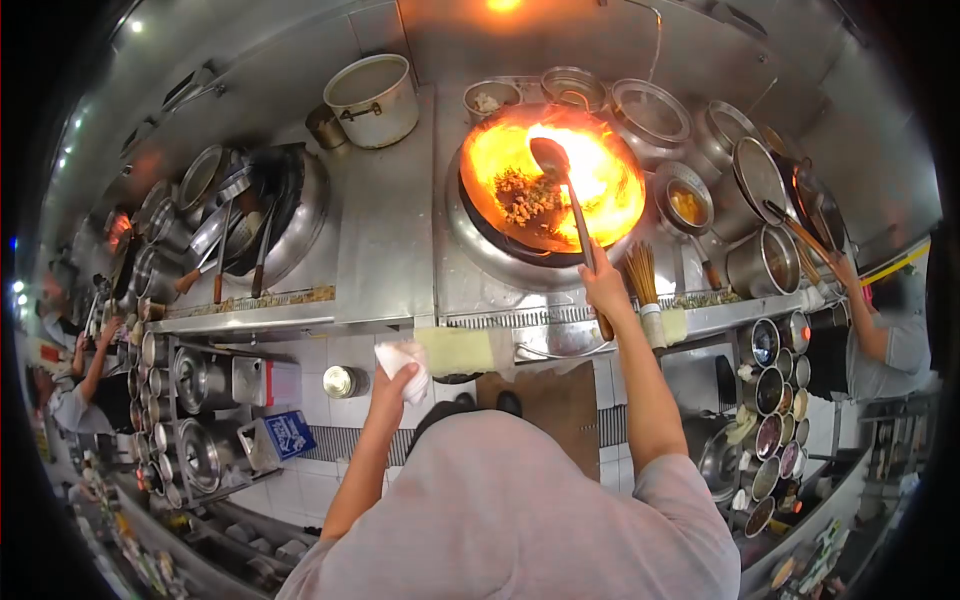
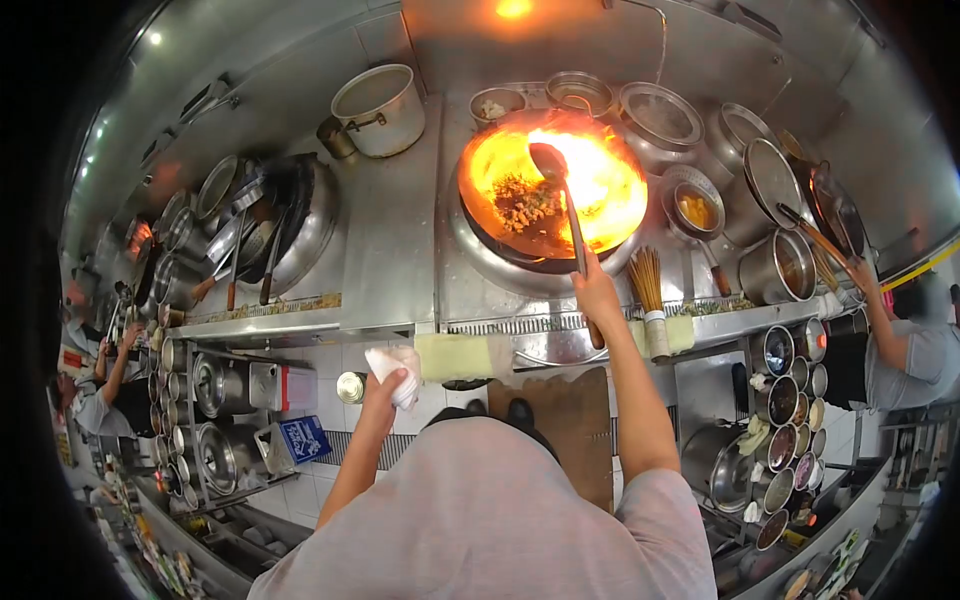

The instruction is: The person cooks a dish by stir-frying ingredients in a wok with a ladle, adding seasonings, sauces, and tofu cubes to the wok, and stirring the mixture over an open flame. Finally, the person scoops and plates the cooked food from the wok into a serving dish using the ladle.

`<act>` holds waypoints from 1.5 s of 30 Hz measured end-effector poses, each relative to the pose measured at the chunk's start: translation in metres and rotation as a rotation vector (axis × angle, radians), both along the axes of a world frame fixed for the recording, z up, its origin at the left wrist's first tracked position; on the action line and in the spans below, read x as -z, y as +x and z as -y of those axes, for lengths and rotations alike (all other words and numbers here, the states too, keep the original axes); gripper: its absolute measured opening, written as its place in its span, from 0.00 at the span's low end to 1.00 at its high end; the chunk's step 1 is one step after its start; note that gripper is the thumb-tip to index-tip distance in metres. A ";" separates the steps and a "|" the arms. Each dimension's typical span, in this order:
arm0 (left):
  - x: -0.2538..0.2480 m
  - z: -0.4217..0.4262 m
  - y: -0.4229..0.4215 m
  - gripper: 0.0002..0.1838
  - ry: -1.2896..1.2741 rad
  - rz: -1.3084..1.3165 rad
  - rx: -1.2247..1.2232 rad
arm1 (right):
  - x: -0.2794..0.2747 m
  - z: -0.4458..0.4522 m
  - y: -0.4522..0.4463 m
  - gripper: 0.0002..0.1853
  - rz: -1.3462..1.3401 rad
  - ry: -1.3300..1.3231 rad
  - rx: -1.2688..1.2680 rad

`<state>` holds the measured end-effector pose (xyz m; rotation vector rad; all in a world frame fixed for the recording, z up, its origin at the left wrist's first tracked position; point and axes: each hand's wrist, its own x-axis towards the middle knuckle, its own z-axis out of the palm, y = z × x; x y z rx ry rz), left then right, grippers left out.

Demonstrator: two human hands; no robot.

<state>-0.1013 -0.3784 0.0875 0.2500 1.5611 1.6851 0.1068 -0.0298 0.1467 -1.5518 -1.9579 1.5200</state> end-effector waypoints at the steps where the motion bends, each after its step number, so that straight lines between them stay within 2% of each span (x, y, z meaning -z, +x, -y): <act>1: -0.002 -0.003 -0.003 0.27 0.020 -0.003 0.017 | 0.023 -0.007 0.009 0.35 0.009 0.369 -0.092; 2: -0.009 -0.005 -0.007 0.27 0.027 0.009 0.016 | 0.036 -0.011 0.017 0.35 0.019 0.739 -0.193; 3: -0.018 -0.004 -0.012 0.27 0.055 0.041 0.035 | 0.021 -0.005 0.027 0.36 0.161 0.719 -0.197; 4: -0.021 -0.001 -0.018 0.28 0.081 0.070 0.054 | 0.020 -0.009 0.039 0.36 0.170 0.724 -0.205; 6: -0.013 0.007 -0.030 0.28 0.105 0.090 0.032 | 0.015 -0.016 0.066 0.37 0.447 0.703 -0.224; 7: -0.012 0.012 -0.036 0.28 0.128 0.138 0.023 | 0.011 -0.012 0.069 0.37 0.466 0.704 -0.211; 9: -0.020 0.012 -0.052 0.28 0.191 0.198 -0.044 | -0.010 -0.007 0.053 0.37 0.419 0.886 -0.216; 10: -0.025 0.019 -0.059 0.28 0.192 0.209 -0.045 | -0.015 0.004 0.037 0.37 0.429 0.887 -0.221; 12: -0.032 0.031 -0.086 0.31 0.355 0.317 0.078 | -0.037 0.027 -0.027 0.37 0.092 1.209 -0.164; 13: -0.027 0.039 -0.101 0.34 0.404 0.320 0.129 | -0.073 0.051 -0.068 0.37 -0.023 0.371 0.053; 14: -0.042 0.045 -0.114 0.36 0.376 0.261 0.112 | -0.081 0.054 -0.101 0.35 -0.261 0.176 0.076; 16: -0.063 0.056 -0.144 0.38 0.406 0.235 0.120 | -0.106 0.063 -0.174 0.34 -0.624 0.003 0.041; 17: -0.071 0.069 -0.165 0.38 0.420 0.218 0.110 | -0.120 0.062 -0.208 0.34 -0.690 -0.139 0.007; 18: -0.076 0.081 -0.181 0.40 0.436 0.257 0.141 | -0.129 0.058 -0.242 0.28 -0.711 -0.191 0.021; 19: -0.078 0.093 -0.195 0.43 0.451 0.299 0.175 | -0.140 0.051 -0.276 0.22 -0.751 -0.298 -0.068; 20: -0.075 0.106 -0.208 0.40 0.383 0.303 0.080 | -0.150 0.045 -0.309 0.17 -0.786 -0.407 -0.157; 22: -0.088 0.131 -0.237 0.39 0.367 0.304 0.003 | -0.152 0.029 -0.378 0.06 -0.777 -0.485 -0.176; 23: -0.089 0.144 -0.252 0.39 0.377 0.299 0.003 | -0.147 0.024 -0.411 0.05 -0.759 -0.468 -0.179; 25: -0.085 0.169 -0.282 0.38 0.396 0.230 -0.135 | -0.120 -0.002 -0.479 0.06 -0.556 -0.323 -0.195; 26: -0.081 0.182 -0.295 0.38 0.403 0.228 -0.134 | -0.116 -0.002 -0.503 0.06 -0.558 -0.316 -0.198; 28: -0.072 0.209 -0.319 0.37 0.362 0.064 -0.340 | -0.105 -0.001 -0.539 0.07 -0.283 0.008 -0.277; 31: -0.057 0.252 -0.349 0.33 0.373 0.055 -0.566 | -0.088 0.003 -0.567 0.07 -0.223 0.093 -0.251; 33: -0.048 0.270 -0.361 0.33 0.369 0.119 -0.567 | -0.089 -0.006 -0.577 0.05 -0.151 0.158 -0.263; 35: -0.037 0.276 -0.370 0.32 0.367 0.184 -0.620 | -0.086 -0.032 -0.586 0.06 -0.234 -0.115 -0.346; 36: -0.030 0.273 -0.374 0.32 0.368 0.186 -0.619 | -0.084 -0.040 -0.586 0.06 -0.232 -0.114 -0.344; 38: -0.021 0.264 -0.381 0.28 0.330 0.054 -0.688 | -0.081 -0.051 -0.580 0.05 -0.815 -0.984 -0.155; 39: -0.024 0.260 -0.383 0.28 0.334 0.053 -0.680 | -0.089 -0.040 -0.573 0.05 -0.821 -0.978 -0.151; 41: -0.031 0.246 -0.383 0.28 0.352 0.048 -0.589 | -0.102 -0.014 -0.555 0.05 -1.130 -1.059 -0.040; 42: -0.034 0.238 -0.381 0.28 0.359 0.042 -0.568 | -0.104 -0.010 -0.544 0.05 -1.150 -1.046 -0.033; 44: -0.042 0.219 -0.377 0.29 0.359 0.062 -0.518 | -0.107 -0.004 -0.512 0.06 -1.355 -1.078 -0.046; 45: -0.050 0.210 -0.373 0.29 0.356 0.100 -0.452 | -0.123 0.015 -0.492 0.07 -1.419 -1.001 0.058</act>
